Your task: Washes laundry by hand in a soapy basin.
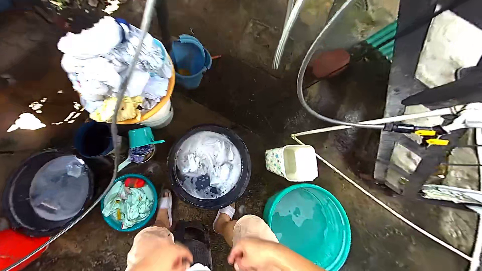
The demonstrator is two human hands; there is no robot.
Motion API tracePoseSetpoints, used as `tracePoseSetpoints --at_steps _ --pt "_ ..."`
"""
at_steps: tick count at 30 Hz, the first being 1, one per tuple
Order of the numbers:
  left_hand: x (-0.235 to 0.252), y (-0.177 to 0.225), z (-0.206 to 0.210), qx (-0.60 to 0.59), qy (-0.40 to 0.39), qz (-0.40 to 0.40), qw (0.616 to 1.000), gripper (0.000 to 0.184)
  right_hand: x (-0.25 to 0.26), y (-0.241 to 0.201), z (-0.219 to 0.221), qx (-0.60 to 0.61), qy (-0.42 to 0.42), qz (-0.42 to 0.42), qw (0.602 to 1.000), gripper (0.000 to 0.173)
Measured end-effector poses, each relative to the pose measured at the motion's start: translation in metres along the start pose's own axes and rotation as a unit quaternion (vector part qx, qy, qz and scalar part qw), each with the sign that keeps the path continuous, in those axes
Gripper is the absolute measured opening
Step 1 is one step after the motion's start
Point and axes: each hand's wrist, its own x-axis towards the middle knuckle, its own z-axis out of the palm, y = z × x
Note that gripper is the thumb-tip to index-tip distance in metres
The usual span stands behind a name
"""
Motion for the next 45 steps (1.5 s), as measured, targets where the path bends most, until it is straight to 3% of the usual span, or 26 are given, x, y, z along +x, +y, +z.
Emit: tracePoseSetpoints --at_steps 2,5,9,10,12,16,18,20,22,25,27,28,29,31,34,35,38,41,43,45 --pt "0.093 -0.044 -0.043 0.080 0.074 -0.056 0.992 0.038 0.053 0.039 -0.046 0.026 0.087 0.007 0.996 0.041" --pt "0.246 -0.127 -0.076 0.090 0.205 -0.145 0.964 0.038 0.157 0.102 -0.124 0.086 0.234 0.060 0.967 0.050" --pt "0.403 -0.225 -0.043 -0.098 0.301 -0.141 0.938 0.048 0.297 0.152 -0.174 0.220 0.494 0.133 0.831 0.052" --pt "0.427 -0.240 -0.030 -0.133 0.320 -0.152 0.925 0.051 0.327 0.153 -0.176 0.205 0.520 0.152 0.815 0.055" --pt "0.453 -0.255 -0.017 -0.116 0.331 -0.208 0.913 0.057 0.378 0.150 -0.177 0.121 0.526 0.172 0.824 0.059" --pt "0.461 -0.246 -0.010 0.003 0.228 -0.296 0.928 0.061 0.408 0.173 -0.180 -0.051 0.421 0.168 0.890 0.049" --pt "0.459 -0.234 -0.015 0.022 0.196 -0.243 0.950 0.053 0.397 0.177 -0.188 -0.054 0.374 0.176 0.909 0.048" --pt "0.455 -0.207 -0.022 -0.015 0.187 -0.133 0.973 0.043 0.379 0.167 -0.199 -0.021 0.400 0.165 0.901 0.048" --pt "0.440 -0.164 -0.027 -0.102 0.209 -0.007 0.972 0.032 0.365 0.154 -0.203 0.039 0.501 0.106 0.858 0.040" --pt "0.385 -0.108 -0.032 -0.201 0.235 0.128 0.942 0.020 0.350 0.133 -0.175 0.249 0.621 -0.110 0.735 0.032" --pt "0.352 -0.095 -0.029 -0.245 0.287 0.150 0.914 0.020 0.340 0.108 -0.157 0.493 0.586 -0.242 0.596 0.042" --pt "0.346 -0.099 -0.027 -0.277 0.323 0.141 0.894 0.023 0.333 0.093 -0.149 0.534 0.578 -0.266 0.557 0.048" --pt "0.346 -0.109 -0.026 -0.319 0.353 0.127 0.870 0.027 0.328 0.077 -0.138 0.512 0.606 -0.276 0.543 0.046" --pt "0.357 -0.133 -0.021 -0.418 0.370 0.096 0.824 0.037 0.323 0.048 -0.112 0.383 0.675 -0.294 0.558 0.042" --pt "0.368 -0.147 0.005 -0.532 0.373 0.098 0.754 0.030 0.335 0.025 -0.085 0.134 0.755 -0.264 0.585 0.036" --pt "0.365 -0.144 0.015 -0.539 0.353 0.100 0.758 0.032 0.337 0.031 -0.085 0.105 0.761 -0.242 0.592 0.032" --pt "0.364 -0.144 0.009 -0.435 0.325 0.066 0.837 0.043 0.338 0.086 -0.115 0.164 0.768 -0.134 0.604 0.034" --pt "0.371 -0.167 -0.011 -0.259 0.369 0.041 0.892 0.049 0.329 0.143 -0.120 0.193 0.767 -0.046 0.610 0.036" --pt "0.393 -0.192 -0.014 -0.116 0.396 -0.018 0.911 0.043 0.335 0.163 -0.117 0.178 0.750 0.023 0.636 0.036" --pt "0.422 -0.222 0.003 -0.006 0.345 -0.059 0.937 0.042 0.360 0.174 -0.115 0.132 0.711 0.070 0.687 0.040"
